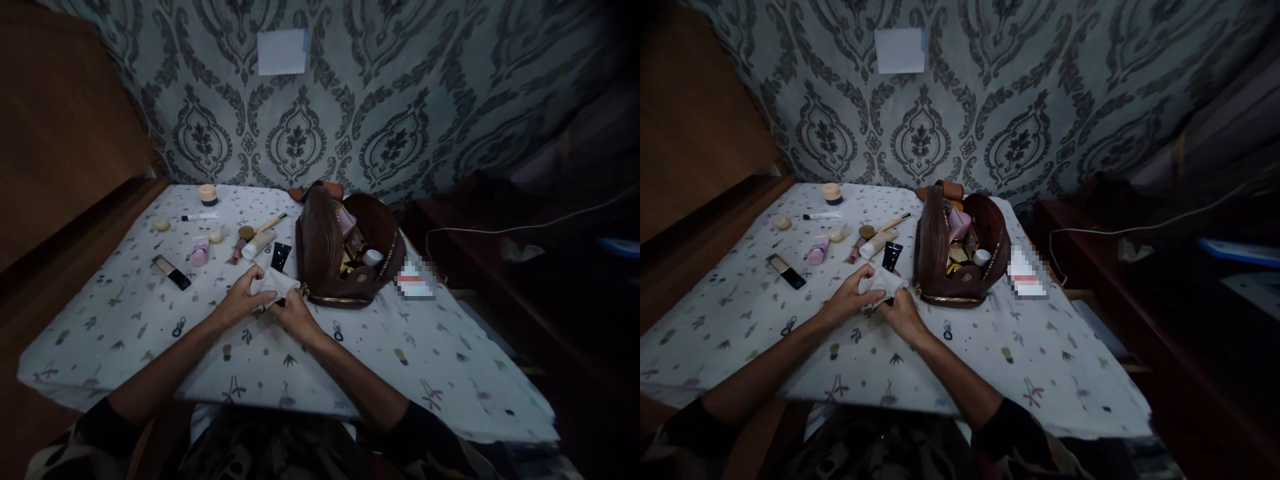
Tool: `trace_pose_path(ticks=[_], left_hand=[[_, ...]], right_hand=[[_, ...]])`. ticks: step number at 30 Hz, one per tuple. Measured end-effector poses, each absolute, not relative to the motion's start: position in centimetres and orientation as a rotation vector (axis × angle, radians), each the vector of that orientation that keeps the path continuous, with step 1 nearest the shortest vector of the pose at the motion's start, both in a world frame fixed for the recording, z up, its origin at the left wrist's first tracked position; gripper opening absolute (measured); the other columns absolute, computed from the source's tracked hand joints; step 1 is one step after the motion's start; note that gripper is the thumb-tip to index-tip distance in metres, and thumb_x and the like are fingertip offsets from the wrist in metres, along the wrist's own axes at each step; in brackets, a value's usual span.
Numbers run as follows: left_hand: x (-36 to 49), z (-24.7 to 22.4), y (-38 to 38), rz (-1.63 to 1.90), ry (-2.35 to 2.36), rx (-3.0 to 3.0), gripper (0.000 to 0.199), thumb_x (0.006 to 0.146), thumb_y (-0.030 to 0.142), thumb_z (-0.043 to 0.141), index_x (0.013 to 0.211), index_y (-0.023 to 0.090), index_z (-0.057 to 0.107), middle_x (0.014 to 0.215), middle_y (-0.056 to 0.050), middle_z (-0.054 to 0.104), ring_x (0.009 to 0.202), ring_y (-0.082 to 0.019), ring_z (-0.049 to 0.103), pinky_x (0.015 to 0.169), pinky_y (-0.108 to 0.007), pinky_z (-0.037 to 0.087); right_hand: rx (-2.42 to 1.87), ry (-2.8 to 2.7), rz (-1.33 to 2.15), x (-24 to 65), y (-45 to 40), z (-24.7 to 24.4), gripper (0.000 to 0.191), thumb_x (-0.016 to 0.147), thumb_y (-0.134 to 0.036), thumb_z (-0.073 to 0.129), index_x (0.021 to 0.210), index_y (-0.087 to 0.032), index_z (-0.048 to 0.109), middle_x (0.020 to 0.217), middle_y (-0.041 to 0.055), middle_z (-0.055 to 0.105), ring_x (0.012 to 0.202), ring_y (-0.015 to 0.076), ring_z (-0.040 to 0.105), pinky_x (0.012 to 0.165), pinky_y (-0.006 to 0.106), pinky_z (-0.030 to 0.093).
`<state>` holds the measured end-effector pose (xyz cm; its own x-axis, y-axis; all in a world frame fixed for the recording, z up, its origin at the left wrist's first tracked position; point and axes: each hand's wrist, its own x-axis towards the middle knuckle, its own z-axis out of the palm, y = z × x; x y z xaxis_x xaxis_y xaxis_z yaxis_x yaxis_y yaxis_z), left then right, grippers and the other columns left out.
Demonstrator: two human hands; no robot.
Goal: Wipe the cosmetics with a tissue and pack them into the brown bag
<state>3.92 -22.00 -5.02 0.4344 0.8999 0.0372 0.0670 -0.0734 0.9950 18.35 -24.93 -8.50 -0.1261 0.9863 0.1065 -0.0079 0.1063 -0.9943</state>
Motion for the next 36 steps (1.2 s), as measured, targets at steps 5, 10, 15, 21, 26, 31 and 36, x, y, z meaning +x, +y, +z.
trace_pose_path(ticks=[5,10,15,21,26,31,36], left_hand=[[4.2,-5.1,-22.3,1.051,0.954,1.52,0.041,0.072,0.045,0.076,0.08,0.022,0.044,0.077,0.004,0.047,0.074,-0.015,0.046,0.07,-0.026,0.04],[4.1,-5.7,-22.2,1.173,0.934,1.476,0.034,0.078,0.042,0.074,0.086,0.021,0.049,0.085,0.001,0.055,0.082,-0.016,0.052,0.078,-0.027,0.042],[3.9,-5.7,-21.7,1.24,0.945,1.267,0.036,0.076,0.04,0.077,0.089,0.021,0.05,0.081,0.004,0.059,0.073,-0.013,0.056,0.071,-0.024,0.046],[3.8,-4.2,-21.2,1.421,0.871,0.9,0.04,0.068,0.034,0.084,0.089,0.021,0.053,0.079,0.006,0.062,0.066,-0.01,0.058,0.065,-0.021,0.048],[3.8,-3.8,-21.1,1.383,0.869,0.8,0.044,0.062,0.033,0.087,0.091,0.02,0.057,0.077,0.005,0.063,0.064,-0.01,0.059,0.064,-0.022,0.049],[4.4,-4.6,-21.6,1.197,0.823,0.87,0.052,0.053,0.029,0.092,0.092,0.018,0.06,0.078,0.003,0.066,0.064,-0.01,0.06,0.062,-0.02,0.049],[4.8,-5.1,-21.7,1.164,0.84,0.884,0.054,0.054,0.027,0.091,0.099,0.018,0.062,0.078,0.003,0.069,0.068,-0.012,0.063,0.065,-0.021,0.051]], right_hand=[[-1.114,-1.398,1.118,18.2,-25.3,-8.8,0.034,0.072,-0.021,0.066,0.106,-0.021,0.064,0.101,0.0049,0.066,0.101,0.0253,0.058,0.09,0.039,0.048],[-1.158,-1.494,1.123,18.1,-25.8,-8.2,0.045,0.074,-0.02,0.066,0.118,-0.021,0.057,0.103,0.0046,0.064,0.095,0.0231,0.059,0.088,0.039,0.048],[-1.136,-1.486,1.182,17.9,-26.4,-7.7,0.075,0.075,-0.019,0.069,0.143,-0.026,0.04,0.099,0.0029,0.064,0.083,0.0195,0.059,0.079,0.034,0.049],[-1.15,-1.44,1.311,17.5,-26.9,-7.4,0.095,0.074,-0.018,0.07,0.154,-0.028,0.018,0.078,-0.0033,0.062,0.067,0.0163,0.055,0.068,0.031,0.045],[-1.147,-1.316,1.322,17.4,-26.5,-7.9,0.05,0.069,-0.025,0.072,0.114,-0.023,0.049,0.078,-0.0032,0.063,0.068,0.0152,0.057,0.066,0.029,0.043],[-1.188,-1.29,1.114,17.7,-26.1,-7.8,0.032,0.066,-0.032,0.075,0.084,-0.023,0.05,0.074,-0.0036,0.056,0.067,0.0138,0.051,0.062,0.026,0.039],[-1.267,-1.355,0.923,18.1,-26.1,-7.4,0.025,0.069,-0.029,0.071,0.08,-0.023,0.049,0.07,-0.0049,0.051,0.063,0.0132,0.046,0.062,0.026,0.037]])
